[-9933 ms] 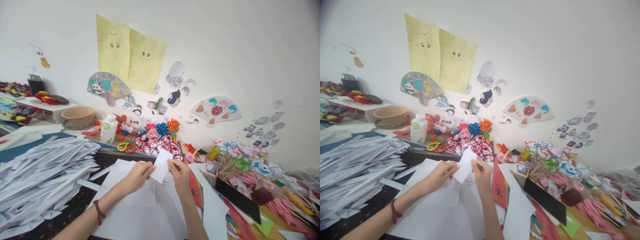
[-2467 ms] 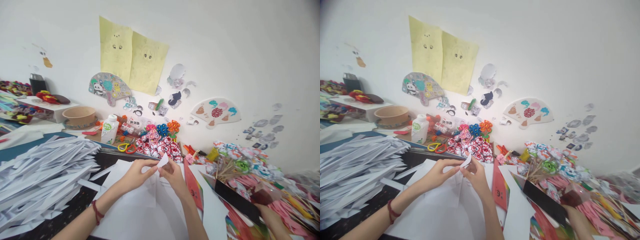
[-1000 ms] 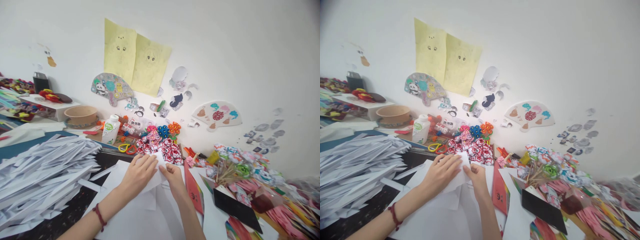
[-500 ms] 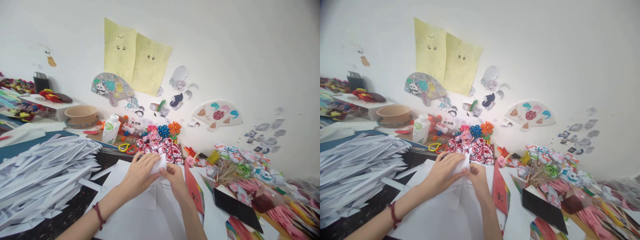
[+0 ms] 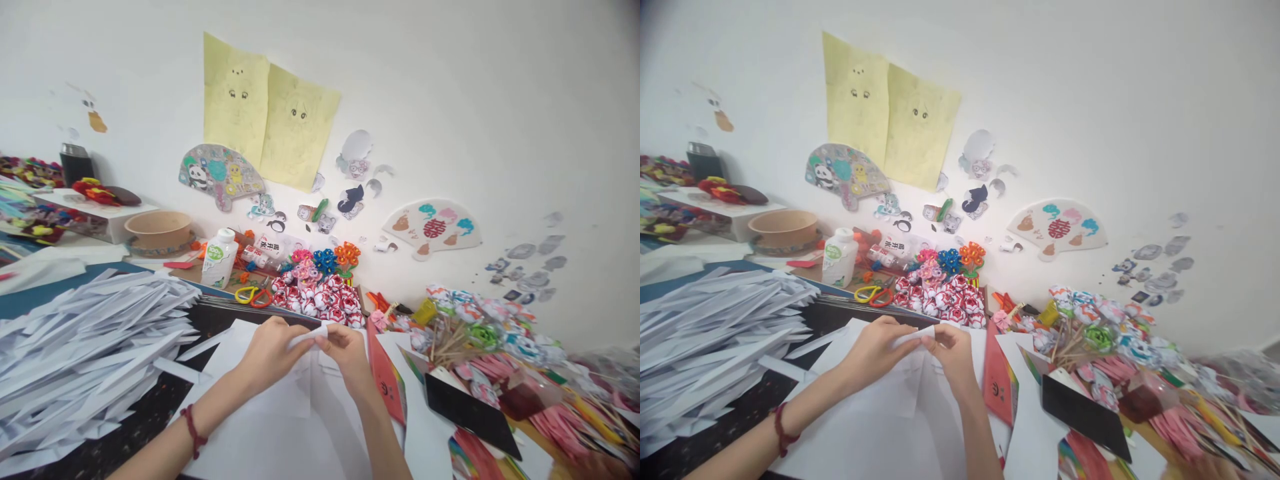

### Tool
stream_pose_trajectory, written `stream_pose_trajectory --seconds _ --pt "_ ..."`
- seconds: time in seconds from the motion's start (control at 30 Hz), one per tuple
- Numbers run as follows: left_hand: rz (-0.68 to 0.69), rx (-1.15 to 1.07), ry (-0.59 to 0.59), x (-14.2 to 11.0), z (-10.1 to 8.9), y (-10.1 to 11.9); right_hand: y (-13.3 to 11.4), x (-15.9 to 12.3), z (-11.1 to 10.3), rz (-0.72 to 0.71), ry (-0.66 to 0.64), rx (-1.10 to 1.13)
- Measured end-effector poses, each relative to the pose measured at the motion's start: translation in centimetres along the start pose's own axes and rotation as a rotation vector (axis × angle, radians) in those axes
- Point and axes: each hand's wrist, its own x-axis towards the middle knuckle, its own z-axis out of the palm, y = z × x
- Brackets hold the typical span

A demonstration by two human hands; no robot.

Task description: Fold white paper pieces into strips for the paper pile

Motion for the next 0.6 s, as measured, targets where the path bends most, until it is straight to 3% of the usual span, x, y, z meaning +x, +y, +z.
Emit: stream_pose_trajectory --seconds 0.17,0.37,0.6 --pt "-0.053 0.051 -0.081 0.0 0.2 -0.2 0.0 0.3 0.0 -0.090 0.183 -0.119" --pt "-0.016 -0.013 -0.124 -0.1 0.1 0.0 0.3 0.2 -0.1 0.049 0.006 -0.032" --pt "-0.113 -0.259 -0.070 0.1 0.0 -0.1 1.0 0.3 0.2 0.050 0.071 -0.107"
